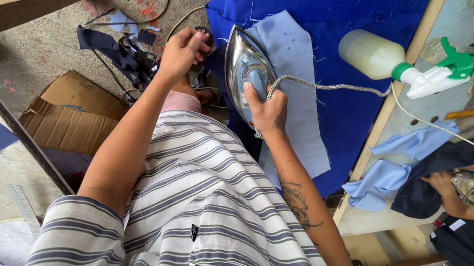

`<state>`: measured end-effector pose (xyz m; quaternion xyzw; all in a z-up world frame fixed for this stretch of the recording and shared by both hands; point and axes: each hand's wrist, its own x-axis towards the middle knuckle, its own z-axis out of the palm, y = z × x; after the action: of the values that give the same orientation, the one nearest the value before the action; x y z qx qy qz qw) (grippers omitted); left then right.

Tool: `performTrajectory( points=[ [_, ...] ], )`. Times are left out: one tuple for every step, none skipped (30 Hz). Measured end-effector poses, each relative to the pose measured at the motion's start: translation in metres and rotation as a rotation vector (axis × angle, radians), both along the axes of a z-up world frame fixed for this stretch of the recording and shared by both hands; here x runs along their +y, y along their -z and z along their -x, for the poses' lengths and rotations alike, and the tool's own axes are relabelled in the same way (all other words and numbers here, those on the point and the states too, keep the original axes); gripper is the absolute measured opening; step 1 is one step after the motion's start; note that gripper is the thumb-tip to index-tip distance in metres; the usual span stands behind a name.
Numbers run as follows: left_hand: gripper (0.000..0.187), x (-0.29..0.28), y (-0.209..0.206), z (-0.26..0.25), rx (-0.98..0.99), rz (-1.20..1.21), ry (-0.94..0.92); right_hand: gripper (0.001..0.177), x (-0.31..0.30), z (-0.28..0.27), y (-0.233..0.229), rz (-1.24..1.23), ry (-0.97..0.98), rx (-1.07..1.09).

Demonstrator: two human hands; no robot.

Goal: The person irons a light blue fabric piece on a blue-covered ironing board. They spray the fabric with water from a spray bottle, smooth it with their hands, and use an iron to press the material. The person repeats this process on different sections of the fabric throughout the clip.

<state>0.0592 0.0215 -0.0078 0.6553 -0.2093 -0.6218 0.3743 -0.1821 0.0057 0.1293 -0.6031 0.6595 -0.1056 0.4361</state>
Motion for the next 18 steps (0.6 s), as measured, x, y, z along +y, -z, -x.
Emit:
performTrajectory(
  points=[
    [0.028,0.001,-0.002,-0.005,-0.002,0.000,0.000,0.047,-0.005,-0.003,0.000,0.000,0.000,-0.002],
    [0.027,0.002,-0.004,-0.010,-0.024,-0.016,-0.025,0.046,-0.007,-0.006,0.000,0.001,-0.004,-0.010],
    [0.027,0.003,-0.007,-0.014,-0.045,-0.032,-0.050,0.046,-0.009,-0.008,-0.001,0.002,-0.009,-0.017],
    [0.027,0.005,0.003,-0.020,-0.049,-0.019,-0.037,0.046,-0.011,-0.011,0.002,0.014,0.004,-0.021],
    [0.027,0.007,0.012,-0.025,-0.082,0.012,-0.033,0.051,-0.013,-0.012,0.005,0.017,0.032,-0.019],
    [0.029,0.010,0.021,-0.029,-0.111,0.042,-0.025,0.058,-0.012,-0.013,0.007,0.018,0.066,-0.015],
    [0.029,0.005,0.014,-0.032,-0.111,0.054,-0.007,0.058,-0.016,-0.013,0.007,0.028,0.084,-0.016],
    [0.029,0.002,0.005,-0.036,-0.124,0.071,-0.016,0.058,-0.016,-0.015,0.007,0.012,0.073,-0.036],
    [0.028,-0.001,-0.004,-0.040,-0.136,0.088,-0.025,0.057,-0.018,-0.015,0.006,-0.003,0.062,-0.056],
    [0.028,-0.002,-0.007,-0.042,-0.138,0.101,0.001,0.057,-0.015,-0.014,-0.011,0.009,0.089,-0.060],
    [0.027,-0.005,-0.011,-0.043,-0.167,0.111,0.005,0.058,-0.013,-0.012,-0.028,-0.062,0.092,-0.094],
    [0.027,-0.015,-0.013,-0.044,-0.196,0.131,0.007,0.058,-0.017,-0.009,-0.043,-0.121,0.092,-0.131],
    [0.027,-0.028,-0.013,-0.047,-0.199,0.155,0.030,0.058,-0.011,0.005,-0.044,-0.098,0.115,-0.139],
    [0.026,-0.029,-0.015,-0.047,-0.207,0.173,0.048,0.054,0.005,0.020,-0.048,-0.147,0.185,-0.211],
    [0.026,-0.030,-0.015,-0.046,-0.215,0.192,0.065,0.051,0.022,0.036,-0.051,-0.195,0.255,-0.285],
    [0.026,-0.031,-0.017,-0.043,-0.213,0.195,0.093,0.051,0.037,0.056,-0.062,-0.191,0.283,-0.289],
    [0.026,-0.031,-0.018,-0.040,-0.240,0.202,0.119,0.042,0.054,0.076,-0.074,-0.169,0.337,-0.332],
    [0.027,-0.043,-0.019,-0.036,-0.268,0.228,0.143,0.036,0.063,0.097,-0.084,-0.130,0.387,-0.378]
  ],
)
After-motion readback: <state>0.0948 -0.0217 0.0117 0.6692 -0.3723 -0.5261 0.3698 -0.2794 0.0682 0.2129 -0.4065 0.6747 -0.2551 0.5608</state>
